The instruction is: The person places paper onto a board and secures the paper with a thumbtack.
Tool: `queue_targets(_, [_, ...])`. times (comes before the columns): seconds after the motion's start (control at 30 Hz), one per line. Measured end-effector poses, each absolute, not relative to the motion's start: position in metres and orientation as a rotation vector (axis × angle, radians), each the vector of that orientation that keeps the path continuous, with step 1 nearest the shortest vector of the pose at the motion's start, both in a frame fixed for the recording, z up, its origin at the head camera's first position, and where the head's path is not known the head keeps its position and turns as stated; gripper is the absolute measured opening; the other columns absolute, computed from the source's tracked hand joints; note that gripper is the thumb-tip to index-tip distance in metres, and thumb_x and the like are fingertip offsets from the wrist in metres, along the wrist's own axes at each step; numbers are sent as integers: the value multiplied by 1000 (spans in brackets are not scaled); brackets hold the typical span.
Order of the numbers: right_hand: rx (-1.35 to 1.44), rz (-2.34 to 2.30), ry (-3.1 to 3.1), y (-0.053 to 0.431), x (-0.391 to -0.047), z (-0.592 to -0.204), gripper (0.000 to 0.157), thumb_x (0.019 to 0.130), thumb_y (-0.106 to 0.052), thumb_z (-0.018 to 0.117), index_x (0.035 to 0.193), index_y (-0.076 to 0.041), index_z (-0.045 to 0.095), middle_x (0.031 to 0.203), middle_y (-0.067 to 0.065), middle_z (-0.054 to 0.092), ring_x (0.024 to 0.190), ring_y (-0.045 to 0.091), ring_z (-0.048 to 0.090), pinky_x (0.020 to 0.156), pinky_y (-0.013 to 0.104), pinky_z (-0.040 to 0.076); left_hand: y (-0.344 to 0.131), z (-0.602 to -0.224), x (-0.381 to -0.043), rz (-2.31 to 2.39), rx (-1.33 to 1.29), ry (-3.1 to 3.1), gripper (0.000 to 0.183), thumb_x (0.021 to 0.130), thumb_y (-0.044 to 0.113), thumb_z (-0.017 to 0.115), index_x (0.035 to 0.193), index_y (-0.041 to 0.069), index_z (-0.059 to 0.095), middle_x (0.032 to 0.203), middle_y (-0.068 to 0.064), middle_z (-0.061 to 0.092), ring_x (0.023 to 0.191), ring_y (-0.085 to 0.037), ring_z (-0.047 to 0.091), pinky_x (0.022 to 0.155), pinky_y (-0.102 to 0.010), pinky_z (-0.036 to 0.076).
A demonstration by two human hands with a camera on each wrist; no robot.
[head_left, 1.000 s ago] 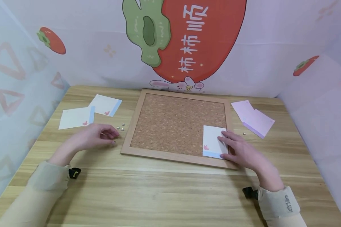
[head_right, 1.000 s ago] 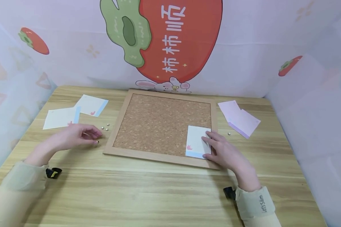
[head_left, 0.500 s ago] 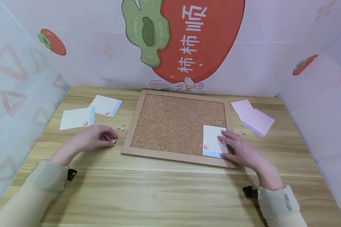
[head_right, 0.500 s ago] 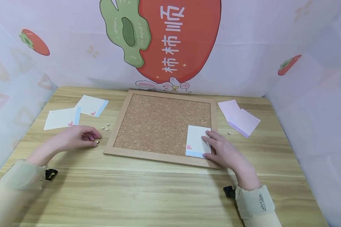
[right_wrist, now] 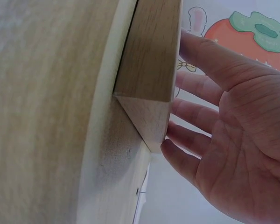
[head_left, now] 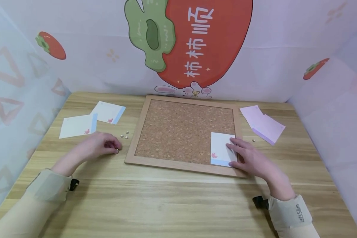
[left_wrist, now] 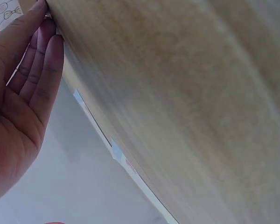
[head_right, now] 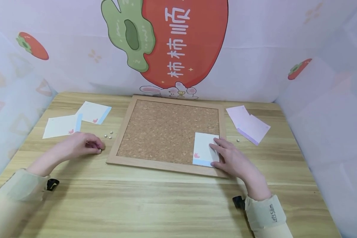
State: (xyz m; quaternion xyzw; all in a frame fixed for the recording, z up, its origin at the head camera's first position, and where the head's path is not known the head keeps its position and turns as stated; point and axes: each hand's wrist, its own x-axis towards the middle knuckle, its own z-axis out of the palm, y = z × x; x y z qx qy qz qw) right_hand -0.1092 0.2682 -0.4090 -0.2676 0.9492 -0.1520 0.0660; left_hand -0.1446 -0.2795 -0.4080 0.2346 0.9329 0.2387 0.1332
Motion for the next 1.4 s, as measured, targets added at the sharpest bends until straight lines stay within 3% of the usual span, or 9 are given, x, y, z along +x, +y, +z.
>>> queue_targets(0.3, [-799, -467, 2860, 268, -109, -408, 62, 87, -21, 77, 140, 0, 54, 151, 26, 44, 141, 48, 38, 110, 62, 39, -278, -409, -146, 635, 697, 2746, 14, 83, 13, 80, 87, 26, 77, 91, 10, 76, 80, 1, 64, 73, -23, 53])
queue_targets(0.73, [-796, -490, 2849, 268, -110, -408, 61, 87, -21, 77, 140, -1, 55, 151, 26, 44, 141, 48, 38, 111, 63, 38, -283, -411, -149, 676, 622, 2682, 6, 85, 17, 79, 82, 19, 74, 87, 9, 73, 76, -2, 59, 70, -20, 50])
queue_targets(1.13, [-803, -479, 2846, 268, -110, -407, 61, 87, -22, 77, 140, 0, 55, 151, 26, 44, 141, 48, 38, 111, 63, 37, -276, -409, -147, 580, 661, 2741, 15, 86, 19, 78, 79, 30, 71, 87, 14, 73, 78, -1, 61, 73, -24, 51])
queue_targets(1.4, [-800, -469, 2848, 268, -109, -406, 60, 87, -21, 77, 140, 0, 55, 151, 26, 44, 141, 48, 38, 112, 63, 37, -262, -400, -149, 665, 637, 2774, 7, 89, 16, 75, 83, 20, 74, 84, 11, 76, 75, -2, 64, 68, -21, 51])
